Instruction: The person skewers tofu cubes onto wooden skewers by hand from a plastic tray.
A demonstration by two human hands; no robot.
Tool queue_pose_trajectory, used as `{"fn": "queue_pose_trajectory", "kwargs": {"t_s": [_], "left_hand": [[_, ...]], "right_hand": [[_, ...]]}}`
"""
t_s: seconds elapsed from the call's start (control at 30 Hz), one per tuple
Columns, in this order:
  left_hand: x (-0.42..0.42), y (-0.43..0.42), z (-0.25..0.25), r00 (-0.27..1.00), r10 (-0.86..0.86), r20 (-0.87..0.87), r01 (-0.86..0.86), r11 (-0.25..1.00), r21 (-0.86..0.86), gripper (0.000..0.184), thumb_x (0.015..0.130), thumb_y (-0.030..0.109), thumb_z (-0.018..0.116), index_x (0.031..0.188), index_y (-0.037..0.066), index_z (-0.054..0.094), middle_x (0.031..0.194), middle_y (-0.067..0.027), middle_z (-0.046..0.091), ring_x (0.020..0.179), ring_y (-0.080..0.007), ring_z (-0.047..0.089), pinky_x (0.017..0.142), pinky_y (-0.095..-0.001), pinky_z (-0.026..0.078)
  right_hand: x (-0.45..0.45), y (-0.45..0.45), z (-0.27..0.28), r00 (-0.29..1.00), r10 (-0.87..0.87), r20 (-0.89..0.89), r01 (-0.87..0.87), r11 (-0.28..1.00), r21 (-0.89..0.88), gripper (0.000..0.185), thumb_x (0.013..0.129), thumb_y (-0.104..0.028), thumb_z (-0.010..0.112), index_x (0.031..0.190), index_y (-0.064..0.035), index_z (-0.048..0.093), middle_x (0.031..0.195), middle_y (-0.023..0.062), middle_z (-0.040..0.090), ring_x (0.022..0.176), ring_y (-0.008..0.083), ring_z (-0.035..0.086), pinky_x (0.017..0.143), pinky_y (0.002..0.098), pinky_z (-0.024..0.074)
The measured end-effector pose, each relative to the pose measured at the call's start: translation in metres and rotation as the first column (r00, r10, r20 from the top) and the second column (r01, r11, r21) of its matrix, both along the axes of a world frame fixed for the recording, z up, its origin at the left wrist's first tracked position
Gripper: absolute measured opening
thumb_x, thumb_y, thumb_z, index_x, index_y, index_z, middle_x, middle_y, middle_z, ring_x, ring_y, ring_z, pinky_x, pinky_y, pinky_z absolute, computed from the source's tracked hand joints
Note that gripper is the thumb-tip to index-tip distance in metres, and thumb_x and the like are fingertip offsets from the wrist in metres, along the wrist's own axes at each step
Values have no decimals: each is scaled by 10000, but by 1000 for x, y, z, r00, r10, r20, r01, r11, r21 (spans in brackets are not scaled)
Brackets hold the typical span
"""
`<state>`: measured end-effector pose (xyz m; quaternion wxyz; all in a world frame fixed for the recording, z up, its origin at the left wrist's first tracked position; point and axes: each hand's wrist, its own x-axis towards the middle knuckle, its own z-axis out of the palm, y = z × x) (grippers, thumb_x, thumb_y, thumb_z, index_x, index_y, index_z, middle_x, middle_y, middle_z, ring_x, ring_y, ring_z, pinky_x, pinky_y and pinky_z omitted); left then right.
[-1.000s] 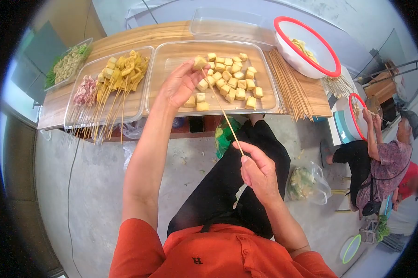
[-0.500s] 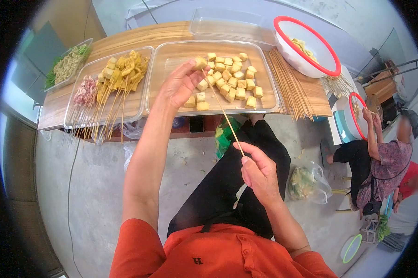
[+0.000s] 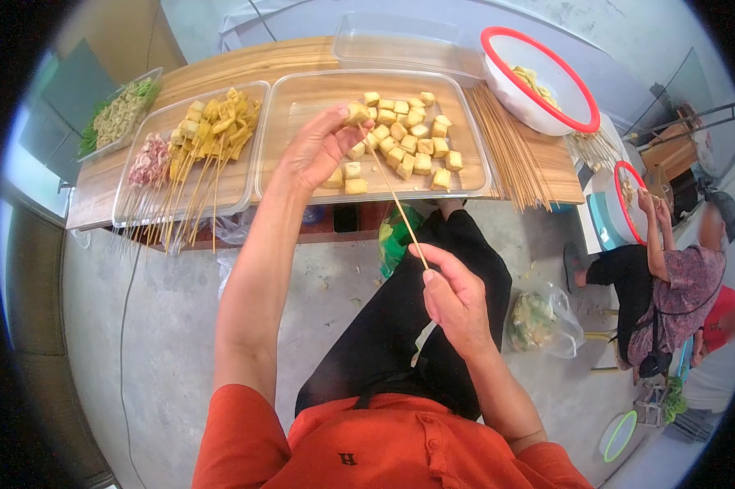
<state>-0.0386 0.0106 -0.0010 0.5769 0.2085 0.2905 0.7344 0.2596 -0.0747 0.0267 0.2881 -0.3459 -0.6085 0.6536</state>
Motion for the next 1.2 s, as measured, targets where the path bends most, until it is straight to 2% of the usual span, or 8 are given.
{"fn": "queue_pose_trajectory", "kwargs": {"t_s": [0.47,0.63,0.9,1.03,1.1,1.13,1.17,1.2], "left_hand": [[1,-2,2,982,-101,-159,110,993,45,268,929,75,587,1170,-25,527,1157,-159,605,1057,-280,637,880,-311,566],[4,-4,6,968,-117,-223,124,992,19,308,935,88,584,1212,-16,496,1182,-156,592,1074,-269,631,883,-297,561],[20,-14,23,935,-203,-289,258,952,165,416,939,147,601,1298,-1,451,1357,-187,514,1212,-266,553,1020,-339,473],[11,-3,6,928,-157,-338,208,971,118,422,938,166,608,1304,9,467,1289,-165,571,1110,-246,610,939,-324,514],[-1,4,-6,824,19,-567,-100,989,-111,324,923,198,640,1180,11,582,1118,-119,664,959,-203,650,803,-315,534],[-4,1,-10,824,18,-566,-100,988,-114,324,923,198,640,1180,11,582,1118,-119,664,959,-203,650,803,-315,534],[-5,0,-14,563,93,-822,-237,970,-52,265,884,212,672,1072,29,631,1012,-121,683,891,-220,665,758,-342,528],[-4,-1,-15,222,134,-966,-336,940,53,215,845,226,704,964,48,680,905,-123,702,822,-236,680,713,-369,522]], "right_hand": [[-27,20,-7,999,-11,-33,10,1000,-17,329,976,-80,461,1285,-27,558,616,-70,425,508,17,389,460,198,325],[-43,35,-19,999,-13,-45,16,997,79,327,980,-103,477,1291,-44,560,616,-62,427,521,24,392,470,204,324],[-34,38,-46,999,-29,-38,32,997,68,255,988,-123,472,1205,-44,581,613,-29,494,517,36,412,473,194,352],[-24,32,-45,993,-61,-96,60,998,-10,216,988,-124,473,1153,-37,581,609,-18,501,497,40,416,455,194,338],[-10,26,-48,996,-68,-61,67,998,-23,215,987,-120,471,1147,-29,580,606,-19,497,487,39,411,449,194,333],[-3,25,-50,997,-76,-27,75,997,-24,214,986,-117,468,1141,-21,579,603,-21,493,478,38,406,443,195,328],[3,23,-51,997,-78,-24,77,997,-28,214,986,-117,468,1141,-21,579,603,-21,493,478,38,406,443,195,328],[10,19,-52,995,-98,-8,98,995,-35,213,985,-116,467,1137,-17,580,597,-24,487,474,36,402,440,194,326]]}}
